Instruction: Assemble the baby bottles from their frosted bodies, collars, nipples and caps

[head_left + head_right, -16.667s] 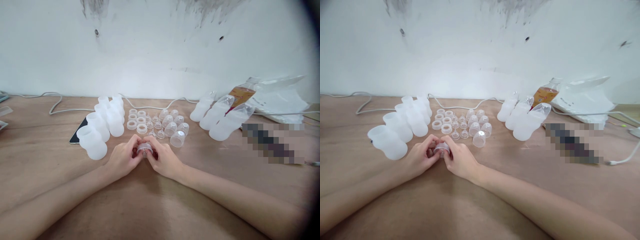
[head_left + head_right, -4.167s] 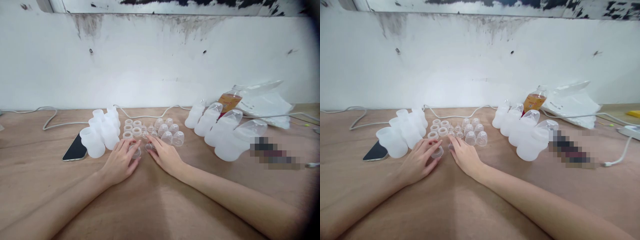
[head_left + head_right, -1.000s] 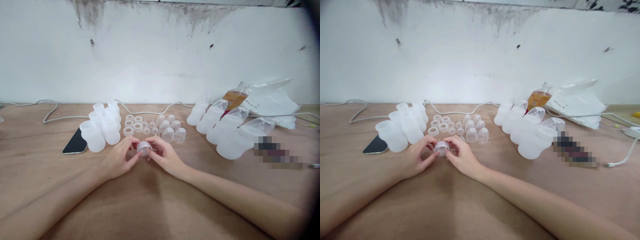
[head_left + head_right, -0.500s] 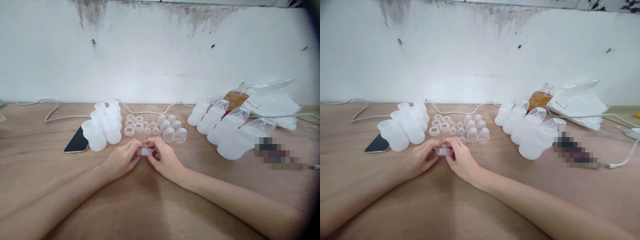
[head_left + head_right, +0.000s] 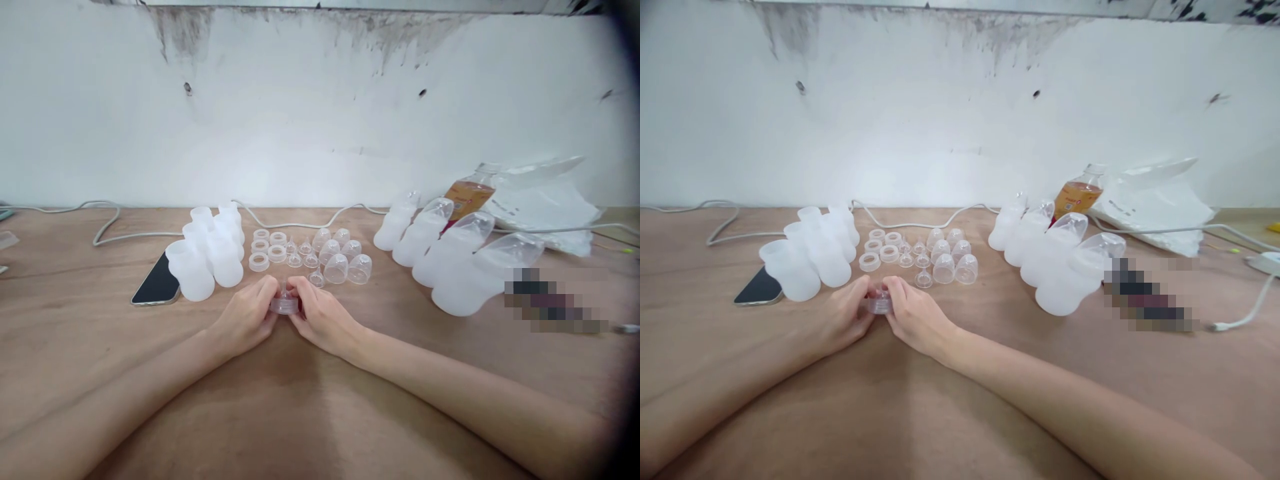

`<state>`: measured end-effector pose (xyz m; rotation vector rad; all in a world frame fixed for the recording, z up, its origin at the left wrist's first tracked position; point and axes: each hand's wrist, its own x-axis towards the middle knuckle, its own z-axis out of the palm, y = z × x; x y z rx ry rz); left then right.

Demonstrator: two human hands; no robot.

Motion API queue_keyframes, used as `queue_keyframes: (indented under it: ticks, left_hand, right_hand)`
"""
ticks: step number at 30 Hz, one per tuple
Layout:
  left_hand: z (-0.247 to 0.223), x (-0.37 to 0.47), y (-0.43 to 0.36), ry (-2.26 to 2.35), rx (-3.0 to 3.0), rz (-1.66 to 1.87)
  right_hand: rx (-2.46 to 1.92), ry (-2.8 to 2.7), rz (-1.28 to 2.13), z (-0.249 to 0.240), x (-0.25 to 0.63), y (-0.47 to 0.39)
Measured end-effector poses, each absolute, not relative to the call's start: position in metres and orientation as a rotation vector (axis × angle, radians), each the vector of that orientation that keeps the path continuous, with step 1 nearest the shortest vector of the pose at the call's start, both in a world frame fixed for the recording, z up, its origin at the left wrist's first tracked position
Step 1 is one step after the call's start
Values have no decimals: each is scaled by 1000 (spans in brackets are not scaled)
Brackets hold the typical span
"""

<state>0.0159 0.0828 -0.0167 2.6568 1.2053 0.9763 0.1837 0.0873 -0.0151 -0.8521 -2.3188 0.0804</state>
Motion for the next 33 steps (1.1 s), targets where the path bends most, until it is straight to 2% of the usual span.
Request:
queue_keyframes:
  ticks: [13, 23, 27, 33]
  left_hand:
    - [0, 19, 78, 1114, 2305, 1106]
    - [8, 18, 71, 1002, 2346, 844]
    - [7, 15, 70, 982, 2497, 848]
    - [5, 16, 71, 1069, 2544, 932]
  right_hand:
    - [-750, -2118, 471, -11, 188, 89]
    - [-644, -2292, 787, -1, 195, 89]
    - [-544, -2353, 722, 1, 197, 88]
    - [-731, -2311, 495, -6, 190, 83]
